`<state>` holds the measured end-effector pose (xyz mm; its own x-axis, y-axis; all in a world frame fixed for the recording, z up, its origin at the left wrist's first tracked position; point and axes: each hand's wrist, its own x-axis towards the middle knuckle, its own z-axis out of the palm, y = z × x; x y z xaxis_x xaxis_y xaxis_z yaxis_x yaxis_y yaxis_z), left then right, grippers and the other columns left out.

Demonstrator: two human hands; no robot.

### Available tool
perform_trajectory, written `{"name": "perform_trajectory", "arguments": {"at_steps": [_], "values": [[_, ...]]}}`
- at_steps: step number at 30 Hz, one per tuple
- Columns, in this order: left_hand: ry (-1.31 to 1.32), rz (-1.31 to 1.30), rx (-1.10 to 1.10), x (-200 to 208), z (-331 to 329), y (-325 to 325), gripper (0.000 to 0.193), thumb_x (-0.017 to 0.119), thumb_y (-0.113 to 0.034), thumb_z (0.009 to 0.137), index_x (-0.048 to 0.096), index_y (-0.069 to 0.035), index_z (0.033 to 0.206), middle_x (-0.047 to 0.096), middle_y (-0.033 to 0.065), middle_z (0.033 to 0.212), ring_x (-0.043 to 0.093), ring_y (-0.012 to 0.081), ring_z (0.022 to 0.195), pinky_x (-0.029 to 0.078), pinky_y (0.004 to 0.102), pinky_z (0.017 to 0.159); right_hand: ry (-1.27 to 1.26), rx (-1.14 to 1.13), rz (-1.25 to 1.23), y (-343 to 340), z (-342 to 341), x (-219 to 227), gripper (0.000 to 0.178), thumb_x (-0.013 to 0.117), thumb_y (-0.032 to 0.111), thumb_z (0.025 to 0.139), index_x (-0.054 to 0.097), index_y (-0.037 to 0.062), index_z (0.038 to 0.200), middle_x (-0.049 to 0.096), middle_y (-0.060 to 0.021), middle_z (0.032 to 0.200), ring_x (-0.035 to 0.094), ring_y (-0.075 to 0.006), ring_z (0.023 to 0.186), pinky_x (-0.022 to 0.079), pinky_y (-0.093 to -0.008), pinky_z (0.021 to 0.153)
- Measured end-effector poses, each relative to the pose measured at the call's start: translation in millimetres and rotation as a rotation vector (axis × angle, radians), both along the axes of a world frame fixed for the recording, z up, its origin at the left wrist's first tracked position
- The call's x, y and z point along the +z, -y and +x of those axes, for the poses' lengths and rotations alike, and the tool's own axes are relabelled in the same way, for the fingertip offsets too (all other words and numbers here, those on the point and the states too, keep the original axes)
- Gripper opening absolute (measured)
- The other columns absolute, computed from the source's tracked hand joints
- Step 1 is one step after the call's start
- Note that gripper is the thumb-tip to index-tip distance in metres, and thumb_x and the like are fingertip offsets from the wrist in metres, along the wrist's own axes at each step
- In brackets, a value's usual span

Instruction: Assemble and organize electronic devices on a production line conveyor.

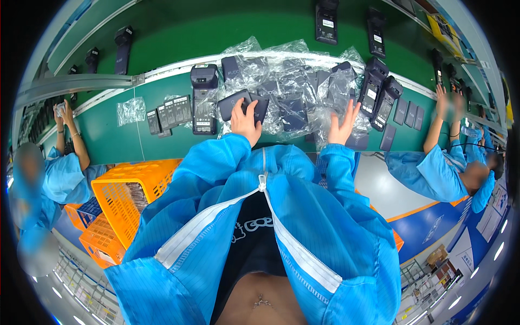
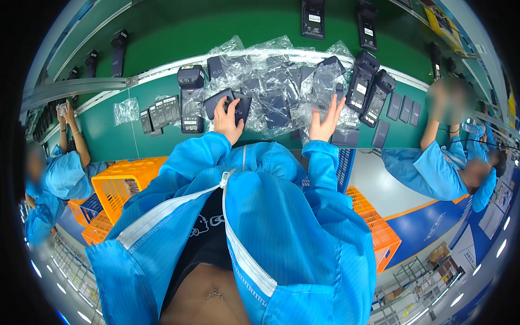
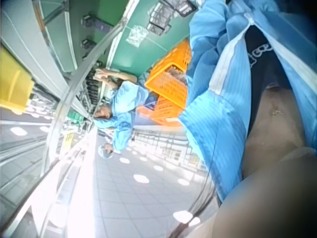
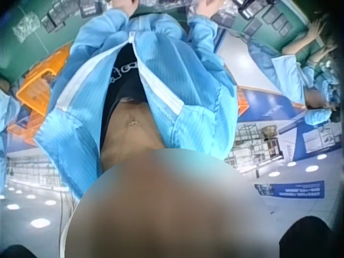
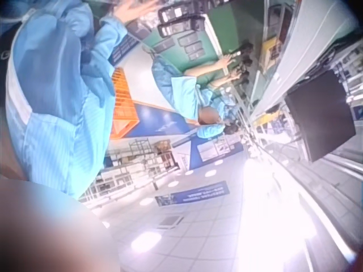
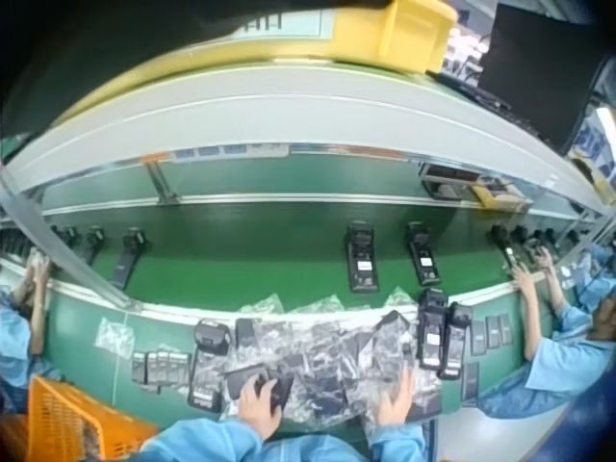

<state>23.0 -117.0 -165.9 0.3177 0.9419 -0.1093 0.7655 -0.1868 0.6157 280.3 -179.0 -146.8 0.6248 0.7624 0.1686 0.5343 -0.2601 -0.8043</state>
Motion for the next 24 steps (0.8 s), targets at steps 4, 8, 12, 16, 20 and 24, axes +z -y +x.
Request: {"name": "perform_trajectory", "arguments": {"at_steps": [4,8,12,16,20,24], "values": [[0.040,0.055,0.014,-2,-1,3,0.063,0.063,-0.006,0.066,0.040,-0.013,0.125,0.028,0.0230,0.129,0.031,0.0438,0.115,0.030,0.0478,0.096,-0.013,-0.052,0.050,12,3,2,0.064,0.055,0.018,0.078,0.031,0.0098,0.136,0.015,-0.0152,0.146,0.017,-0.0336,0.133,0.018,-0.0408,0.106],[0.027,0.021,0.035,-6,-4,8,0.062,0.063,-0.006,0.067,0.040,-0.012,0.124,0.028,0.0225,0.129,0.031,0.0429,0.116,0.030,0.0478,0.096,-0.082,-0.107,0.129,19,10,-11,0.059,0.046,0.019,0.082,0.028,0.0096,0.138,0.013,-0.0138,0.146,0.017,-0.0315,0.133,0.015,-0.0405,0.107],[0.021,0.008,0.045,2,-7,9,0.062,0.063,-0.006,0.068,0.040,-0.012,0.125,0.027,0.0223,0.128,0.031,0.0422,0.115,0.031,0.0471,0.097,-0.457,-0.221,0.308,17,22,-23,0.055,0.039,0.024,0.085,0.030,0.0065,0.136,0.019,-0.0118,0.145,0.023,-0.0267,0.131,0.017,-0.0373,0.106],[0.011,0.060,0.103,-6,-14,11,0.062,0.063,-0.007,0.068,0.040,-0.012,0.124,0.028,0.0231,0.128,0.031,0.0429,0.115,0.030,0.0476,0.097,-0.520,-0.168,0.283,12,38,-27,0.053,0.039,0.030,0.086,0.037,0.0043,0.132,0.029,-0.0108,0.141,0.025,-0.0228,0.130,0.015,-0.0361,0.107],[0.003,0.021,0.206,-2,-20,5,0.067,0.067,-0.011,0.066,0.037,-0.011,0.126,0.027,0.0242,0.129,0.030,0.0436,0.117,0.029,0.0464,0.098,-0.787,-0.346,0.314,6,40,-11,0.048,0.031,0.031,0.089,0.042,0.0083,0.130,0.040,-0.0048,0.135,0.028,-0.0228,0.128,0.015,-0.0381,0.105],[-0.044,-0.024,0.218,-7,-30,2,0.075,0.070,-0.013,0.064,0.033,-0.012,0.130,0.026,0.0218,0.132,0.027,0.0425,0.120,0.029,0.0459,0.099,-0.909,-0.317,0.375,4,56,-8,0.048,0.033,0.027,0.088,0.041,0.0055,0.130,0.037,-0.0066,0.137,0.024,-0.0226,0.131,0.011,-0.0353,0.108]]}}
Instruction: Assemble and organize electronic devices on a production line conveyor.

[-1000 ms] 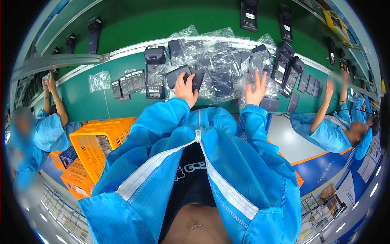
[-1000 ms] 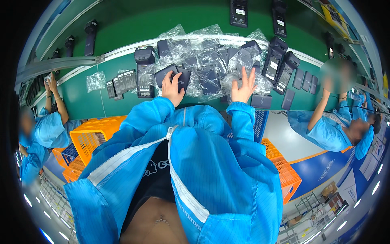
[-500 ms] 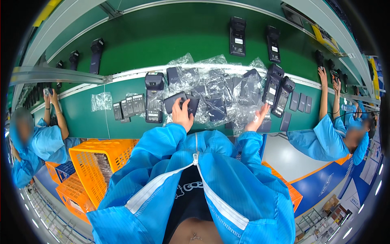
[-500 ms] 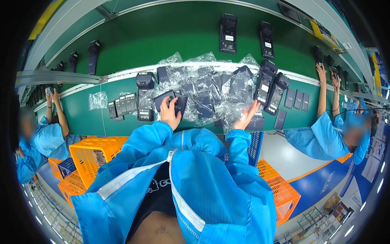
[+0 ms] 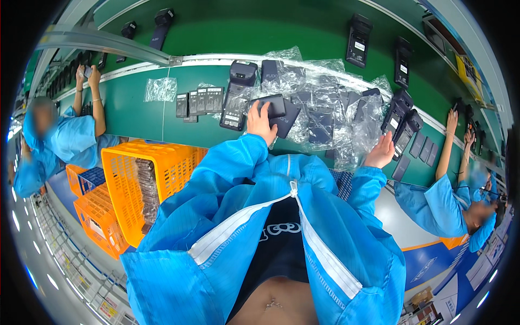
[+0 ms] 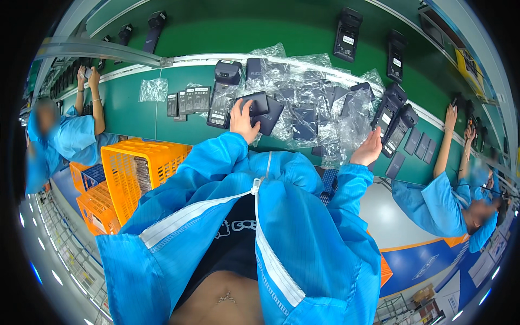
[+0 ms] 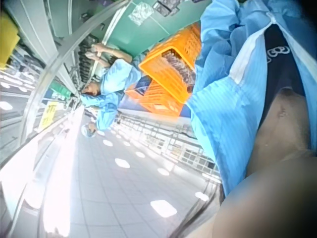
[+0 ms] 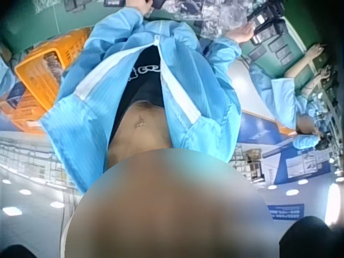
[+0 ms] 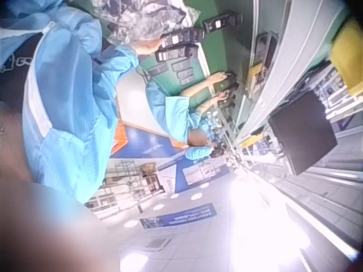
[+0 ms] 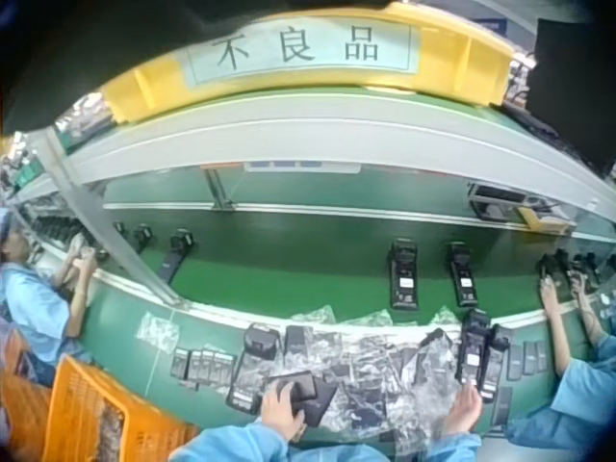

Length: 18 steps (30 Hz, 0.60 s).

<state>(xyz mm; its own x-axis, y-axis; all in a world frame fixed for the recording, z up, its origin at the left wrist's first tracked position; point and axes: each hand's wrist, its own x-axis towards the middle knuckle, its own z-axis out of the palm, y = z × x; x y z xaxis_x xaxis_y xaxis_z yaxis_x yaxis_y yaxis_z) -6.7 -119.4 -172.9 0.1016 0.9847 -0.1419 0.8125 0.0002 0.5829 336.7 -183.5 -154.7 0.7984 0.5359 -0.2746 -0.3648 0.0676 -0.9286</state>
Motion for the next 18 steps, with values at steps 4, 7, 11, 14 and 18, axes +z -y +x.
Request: {"name": "perform_trajectory", "arguments": {"at_steps": [4,7,11,14,18], "values": [[-0.072,0.001,-0.077,-2,-8,-11,0.083,0.073,-0.017,0.063,0.030,-0.014,0.134,0.026,0.0154,0.137,0.027,0.0356,0.125,0.030,0.0445,0.100,0.217,0.253,-0.029,3,8,-6,0.050,0.040,0.024,0.085,0.040,0.0022,0.130,0.034,-0.0088,0.139,0.021,-0.0217,0.132,0.009,-0.0329,0.109],[-0.123,-0.017,-0.150,-6,-7,-20,0.081,0.073,-0.019,0.065,0.030,-0.014,0.134,0.035,0.0121,0.133,0.033,0.0309,0.123,0.030,0.0426,0.099,0.316,0.246,-0.181,3,6,-2,0.052,0.044,0.025,0.082,0.041,0.0037,0.130,0.034,-0.0091,0.138,0.023,-0.0211,0.131,0.010,-0.0335,0.108],[-0.091,-0.067,-0.152,-11,-11,-31,0.079,0.075,-0.023,0.064,0.034,-0.014,0.132,0.038,0.0119,0.130,0.036,0.0298,0.120,0.030,0.0426,0.098,0.324,0.214,-0.231,12,11,0,0.054,0.049,0.027,0.077,0.046,0.0088,0.128,0.026,-0.0106,0.143,0.018,-0.0227,0.133,0.009,-0.0361,0.107],[-0.129,-0.082,-0.190,-9,-13,-36,0.079,0.075,-0.024,0.064,0.035,-0.014,0.131,0.037,0.0117,0.131,0.037,0.0301,0.120,0.031,0.0412,0.098,0.376,0.179,-0.377,23,9,2,0.063,0.055,0.026,0.075,0.038,0.0084,0.133,0.019,-0.0116,0.145,0.017,-0.0237,0.133,0.011,-0.0362,0.107],[-0.141,-0.113,-0.208,-11,-16,-44,0.080,0.077,-0.029,0.062,0.037,-0.014,0.130,0.040,0.0110,0.129,0.038,0.0306,0.119,0.031,0.0413,0.099,0.502,0.053,-0.464,52,3,-18,0.066,0.058,0.027,0.076,0.034,0.0076,0.134,0.014,-0.0167,0.145,0.013,-0.0281,0.134,0.011,-0.0363,0.107]]}}
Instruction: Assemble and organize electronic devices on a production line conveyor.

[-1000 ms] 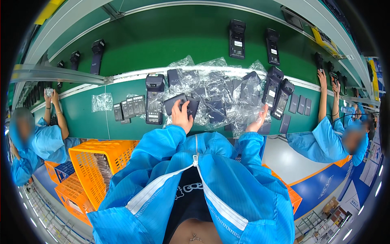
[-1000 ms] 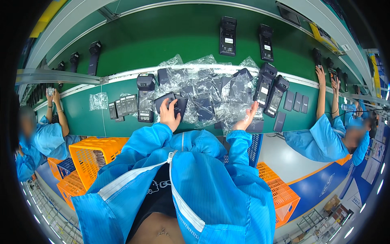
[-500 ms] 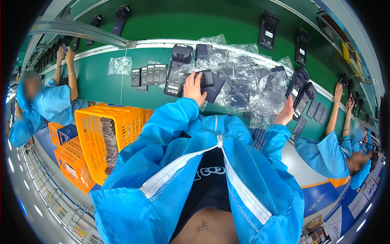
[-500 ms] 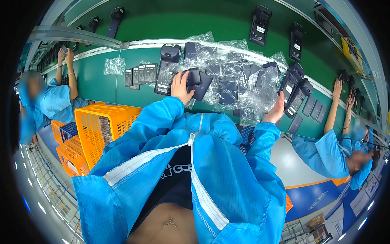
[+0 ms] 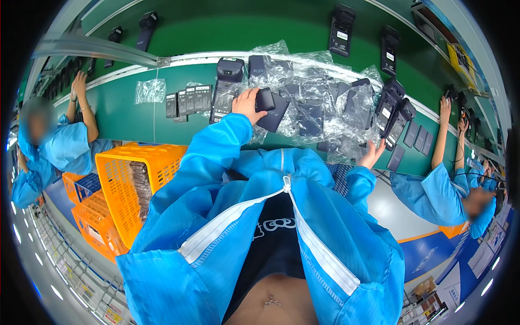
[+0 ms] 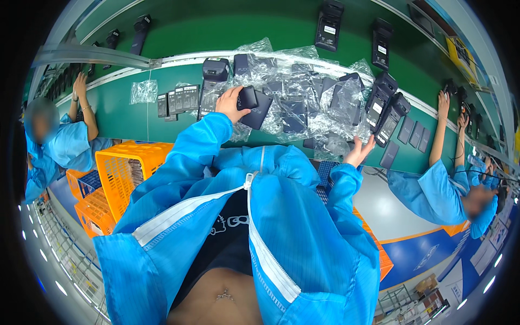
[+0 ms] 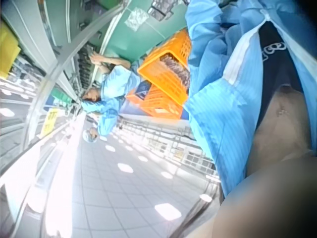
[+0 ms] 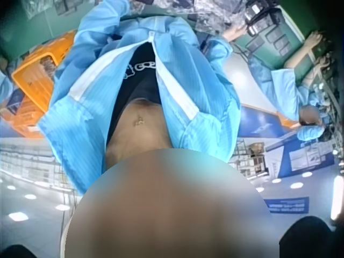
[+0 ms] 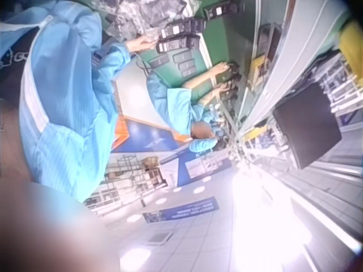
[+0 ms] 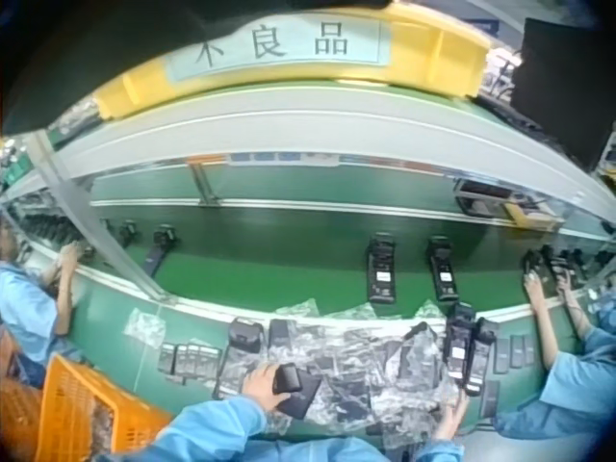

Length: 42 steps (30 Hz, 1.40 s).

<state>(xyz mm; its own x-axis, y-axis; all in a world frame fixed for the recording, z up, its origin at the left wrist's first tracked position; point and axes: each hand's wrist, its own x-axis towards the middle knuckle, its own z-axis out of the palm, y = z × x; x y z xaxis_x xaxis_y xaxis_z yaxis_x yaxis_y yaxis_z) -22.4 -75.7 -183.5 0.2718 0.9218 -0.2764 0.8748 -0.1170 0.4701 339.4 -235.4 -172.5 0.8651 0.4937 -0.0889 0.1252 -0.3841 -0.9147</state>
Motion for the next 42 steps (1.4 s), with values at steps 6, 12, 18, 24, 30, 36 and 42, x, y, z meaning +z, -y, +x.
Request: {"name": "perform_trajectory", "arguments": {"at_steps": [6,12,18,24,30,36,42], "values": [[0.005,0.081,0.018,10,2,-3,0.078,0.077,-0.035,0.061,0.040,-0.012,0.126,0.046,0.0144,0.118,0.045,0.0312,0.111,0.035,0.0412,0.095,-0.074,-0.099,-0.130,27,-21,-44,0.075,0.064,0.027,0.072,0.031,0.0050,0.135,0.013,-0.0216,0.144,0.008,-0.0305,0.135,0.010,-0.0368,0.107],[0.529,0.227,0.209,36,13,0,0.074,0.080,-0.029,0.059,0.043,-0.006,0.119,0.048,0.0151,0.108,0.050,0.0288,0.101,0.042,0.0368,0.086,0.126,-0.076,-0.247,26,-22,-62,0.066,0.069,0.004,0.064,0.044,0.0047,0.126,0.028,-0.0167,0.139,0.040,-0.0321,0.119,0.036,-0.0374,0.096],[1.302,-0.140,0.559,50,26,16,0.055,0.068,-0.020,0.078,0.037,-0.006,0.122,0.050,0.0047,0.097,0.051,0.0118,0.079,0.046,0.0262,0.067,0.266,0.055,-0.080,-10,-27,-12,0.069,0.067,-0.003,0.065,0.043,0.0118,0.128,0.030,-0.0145,0.137,0.052,-0.0294,0.107,0.047,-0.0332,0.081],[1.726,-0.828,0.806,60,29,28,0.041,0.051,-0.049,0.085,0.050,-0.015,0.108,0.047,-0.0029,0.079,0.036,0.0064,0.053,0.028,0.0214,0.044,0.357,0.389,-0.317,-17,24,-46,0.049,0.062,0.000,0.069,0.056,0.0125,0.116,0.055,-0.0168,0.111,0.056,-0.0304,0.097,0.046,-0.0353,0.078],[1.626,-0.819,1.042,66,28,43,0.042,0.051,-0.053,0.084,0.050,-0.015,0.101,0.046,-0.0045,0.073,0.033,0.0047,0.052,0.023,0.0183,0.043,0.639,0.262,0.020,-66,-2,22,0.037,0.055,0.007,0.081,0.053,0.0052,0.118,0.054,-0.0160,0.103,0.051,-0.0305,0.101,0.039,-0.0382,0.088],[1.637,-0.790,0.949,83,36,43,0.048,0.046,-0.057,0.084,0.046,-0.016,0.108,0.042,-0.0053,0.078,0.031,0.0039,0.053,0.023,0.0186,0.042,0.617,0.548,-0.068,-119,-33,-2,0.050,0.061,0.032,0.080,0.047,0.0174,0.127,0.040,-0.0211,0.123,0.040,-0.0374,0.113,0.034,-0.0428,0.094],[1.576,-0.723,0.945,84,34,46,0.049,0.053,-0.059,0.079,0.047,-0.018,0.105,0.042,-0.0052,0.079,0.032,0.0045,0.054,0.024,0.0194,0.043,0.664,0.675,-0.176,-111,3,-48,0.025,0.057,0.005,0.076,0.060,0.0021,0.101,0.054,-0.0182,0.104,0.053,-0.0357,0.095,0.043,-0.0395,0.082]]}}
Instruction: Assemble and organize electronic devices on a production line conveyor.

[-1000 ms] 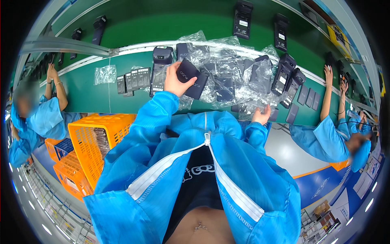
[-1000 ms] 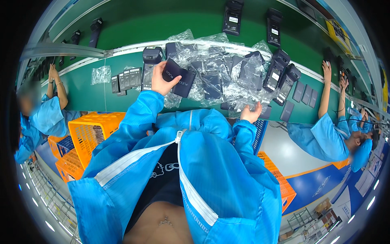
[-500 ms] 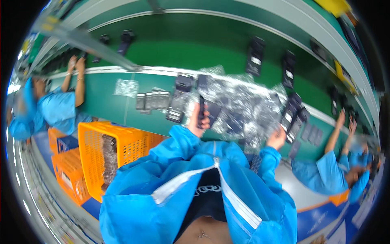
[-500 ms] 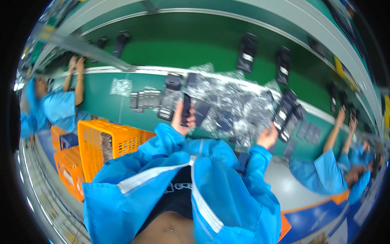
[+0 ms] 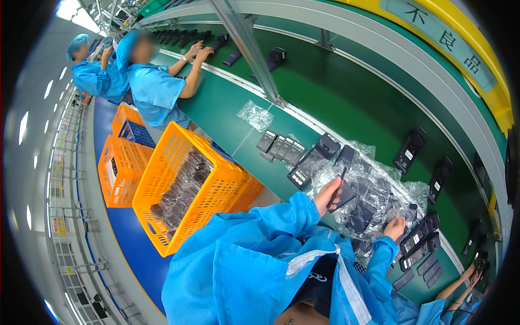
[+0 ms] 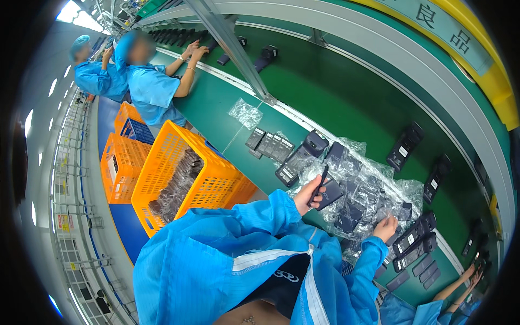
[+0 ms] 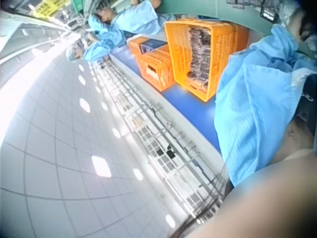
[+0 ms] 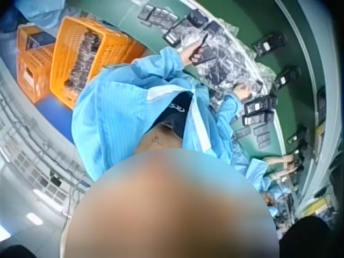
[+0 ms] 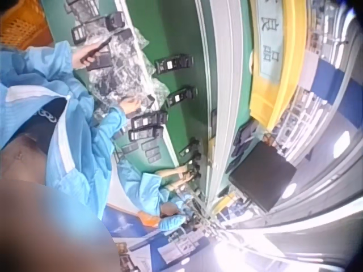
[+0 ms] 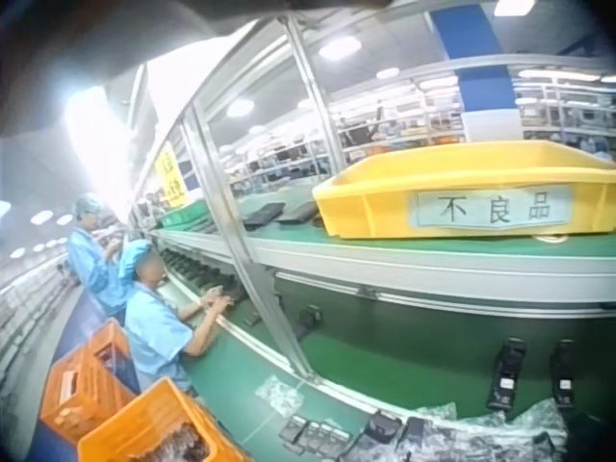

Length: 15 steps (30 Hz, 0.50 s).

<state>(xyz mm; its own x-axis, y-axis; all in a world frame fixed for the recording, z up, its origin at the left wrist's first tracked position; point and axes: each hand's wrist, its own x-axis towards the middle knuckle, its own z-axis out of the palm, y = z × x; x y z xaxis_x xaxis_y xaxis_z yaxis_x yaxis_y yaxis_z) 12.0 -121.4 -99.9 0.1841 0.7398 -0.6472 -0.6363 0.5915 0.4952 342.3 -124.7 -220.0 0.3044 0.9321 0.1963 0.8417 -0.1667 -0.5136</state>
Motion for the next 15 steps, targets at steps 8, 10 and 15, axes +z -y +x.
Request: {"name": "perform_trajectory", "arguments": {"at_steps": [8,10,15], "values": [[-0.012,-0.028,0.140,6,-20,1,0.041,0.053,-0.055,0.081,0.050,-0.018,0.100,0.043,-0.0057,0.072,0.036,0.0050,0.053,0.025,0.0195,0.042,0.065,-0.492,-0.052,31,46,30,0.027,0.059,0.022,0.078,0.064,0.0062,0.099,0.062,-0.0150,0.095,0.058,-0.0306,0.091,0.045,-0.0382,0.081],[0.000,-0.047,0.166,-5,-24,-1,0.039,0.055,-0.052,0.082,0.049,-0.017,0.098,0.041,-0.0041,0.071,0.035,0.0061,0.052,0.025,0.0207,0.041,-0.094,-0.329,-0.276,44,69,13,0.052,0.065,0.044,0.071,0.061,0.0100,0.110,0.054,-0.0159,0.117,0.050,-0.0323,0.108,0.038,-0.0370,0.093],[-0.123,-0.115,0.222,-21,-38,5,0.045,0.049,-0.055,0.083,0.046,-0.015,0.104,0.041,-0.0036,0.074,0.036,0.0072,0.055,0.026,0.0211,0.043,-0.034,-0.391,-0.230,37,27,65,0.052,0.054,0.052,0.077,0.060,0.0140,0.112,0.045,-0.0091,0.130,0.044,-0.0319,0.115,0.033,-0.0428,0.095]]}}
